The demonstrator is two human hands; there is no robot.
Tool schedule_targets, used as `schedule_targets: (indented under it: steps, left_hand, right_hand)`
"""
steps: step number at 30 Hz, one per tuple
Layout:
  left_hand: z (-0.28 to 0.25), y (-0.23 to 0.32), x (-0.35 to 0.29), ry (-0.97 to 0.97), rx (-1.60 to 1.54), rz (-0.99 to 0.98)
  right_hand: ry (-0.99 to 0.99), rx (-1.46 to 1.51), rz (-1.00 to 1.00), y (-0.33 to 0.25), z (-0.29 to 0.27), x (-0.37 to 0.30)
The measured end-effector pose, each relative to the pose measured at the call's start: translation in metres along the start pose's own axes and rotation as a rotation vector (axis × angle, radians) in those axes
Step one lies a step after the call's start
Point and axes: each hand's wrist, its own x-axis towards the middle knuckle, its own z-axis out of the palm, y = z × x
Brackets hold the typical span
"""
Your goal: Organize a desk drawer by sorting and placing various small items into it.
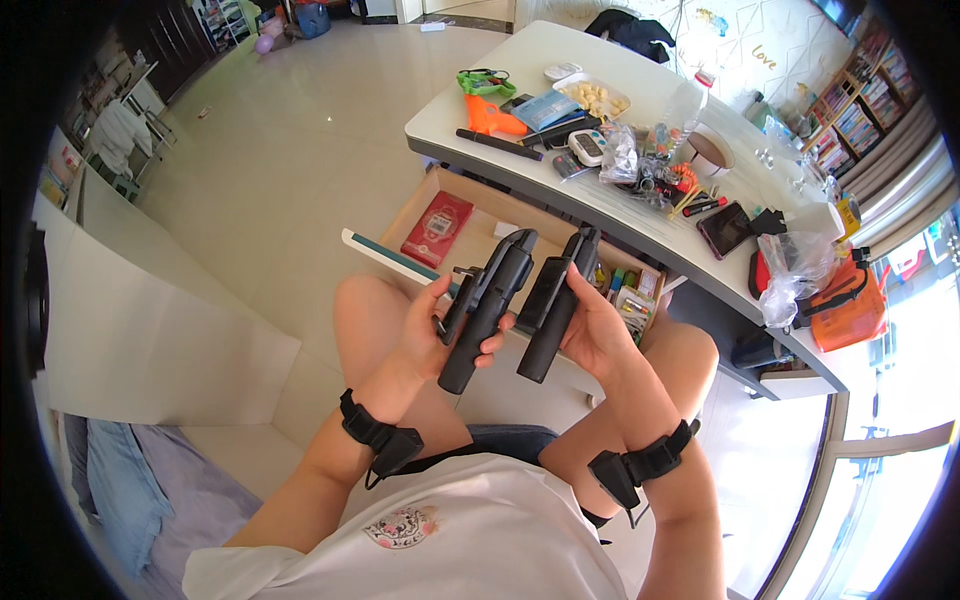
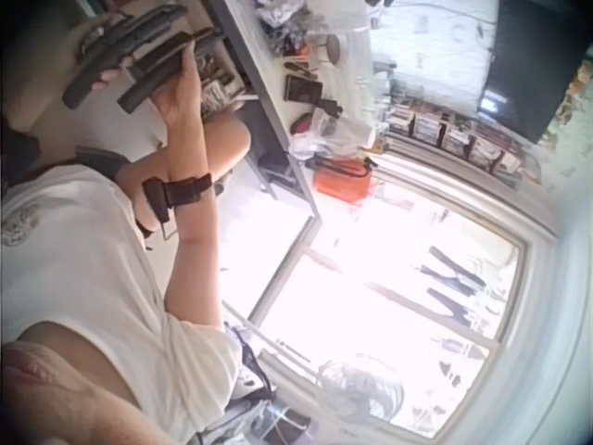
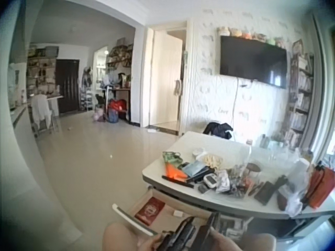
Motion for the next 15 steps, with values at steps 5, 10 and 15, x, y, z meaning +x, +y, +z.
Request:
schedule_targets:
  steps: [5,10,15]
  left_hand:
    - [0.001,0.0,0.011,0.118,0.258,0.015]
    - [0.009,-0.002,0.027,0.192,0.562,0.066]
    - [0.023,-0.005,0.042,0.222,0.824,0.2]
  right_hand:
    - [0.023,-0.032,0.06,-0.006,-0.01,0.005]
    - [0.168,0.048,-0.024,-0.011,-0.018,0.013]
    - [0.077,0.042,-0.006,-0.025,-0.016,0.015]
